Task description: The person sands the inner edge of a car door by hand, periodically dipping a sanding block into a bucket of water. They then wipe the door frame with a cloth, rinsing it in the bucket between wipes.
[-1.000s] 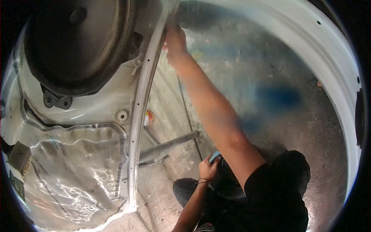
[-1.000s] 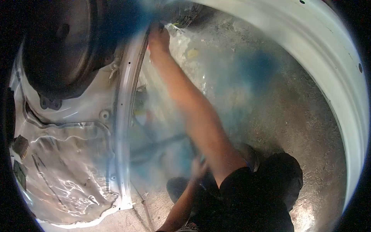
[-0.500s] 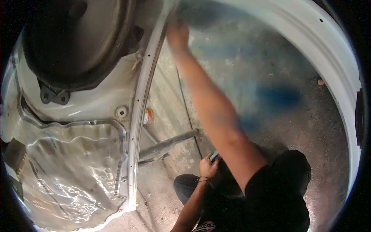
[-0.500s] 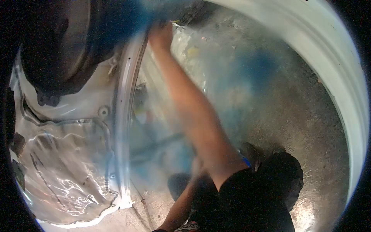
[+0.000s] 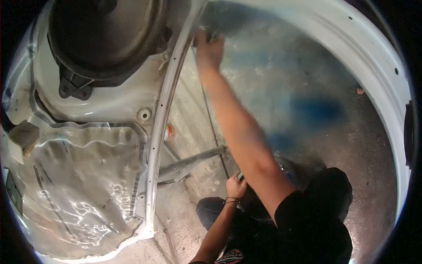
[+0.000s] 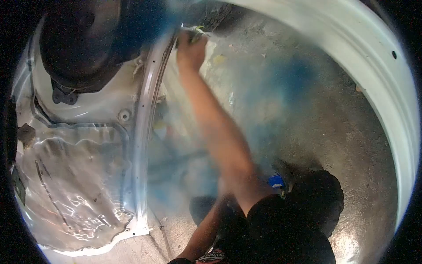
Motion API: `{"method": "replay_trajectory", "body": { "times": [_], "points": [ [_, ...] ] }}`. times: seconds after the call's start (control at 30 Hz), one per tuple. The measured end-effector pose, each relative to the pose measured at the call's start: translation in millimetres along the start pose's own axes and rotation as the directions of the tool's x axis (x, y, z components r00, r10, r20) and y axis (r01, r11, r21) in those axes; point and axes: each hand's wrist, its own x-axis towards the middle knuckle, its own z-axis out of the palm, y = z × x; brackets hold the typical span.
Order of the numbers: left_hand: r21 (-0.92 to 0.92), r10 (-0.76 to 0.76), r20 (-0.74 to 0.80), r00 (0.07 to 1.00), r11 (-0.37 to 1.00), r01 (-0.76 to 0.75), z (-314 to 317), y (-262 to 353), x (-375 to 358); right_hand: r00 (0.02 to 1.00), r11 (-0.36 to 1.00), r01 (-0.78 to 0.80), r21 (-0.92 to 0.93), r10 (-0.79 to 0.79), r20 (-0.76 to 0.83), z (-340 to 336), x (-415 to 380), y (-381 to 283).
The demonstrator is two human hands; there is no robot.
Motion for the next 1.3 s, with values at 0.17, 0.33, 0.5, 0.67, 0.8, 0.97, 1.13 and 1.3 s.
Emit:
{"method": "replay_trajectory", "body": {
  "times": [0.17, 0.33, 0.5, 0.67, 0.8, 0.97, 1.13, 1.3],
  "points": [
    [0.044, -0.005, 0.07, 0.998, 0.999, 0.001, -19, 49, 1, 0.878, 0.836, 0.387, -0.39, -0.463, -0.121, -1, 74, -89],
    [0.088, -0.055, 0.07, 0.996, 0.995, 0.048, -35, 79, -2, 0.756, 0.749, 0.61, -0.26, -0.648, -0.092, 11, 86, -68],
    [0.097, -0.018, 0.065, 0.998, 0.995, 0.011, -35, 83, -3, 0.565, 0.566, 0.825, -0.011, -0.823, 0.063, 36, 83, -76],
    [0.077, 0.05, 0.01, 0.999, 0.996, -0.051, -35, 87, -3, 0.513, 0.464, 0.859, -0.217, -0.779, 0.36, 52, 115, -67],
    [-0.034, -0.038, 0.098, 0.994, 0.999, 0.042, -31, 77, -2, 0.521, 0.595, 0.804, 0.018, -0.717, 0.463, 17, 110, -66],
    [0.016, 0.043, 0.046, 0.998, 0.999, -0.043, -30, 73, 2, 0.414, 0.342, 0.908, -0.242, -0.822, 0.391, 31, 123, -62],
    [-0.121, -0.008, 0.098, 0.995, 0.992, 0.02, -20, 60, 2, 0.467, 0.342, 0.884, -0.319, -0.654, 0.595, 5, 105, -75],
    [-0.009, 0.016, 0.047, 0.999, 1.0, -0.016, -41, 111, -2, 0.359, 0.277, 0.925, -0.261, -0.862, 0.358, 35, 134, -63]
  ]
}}
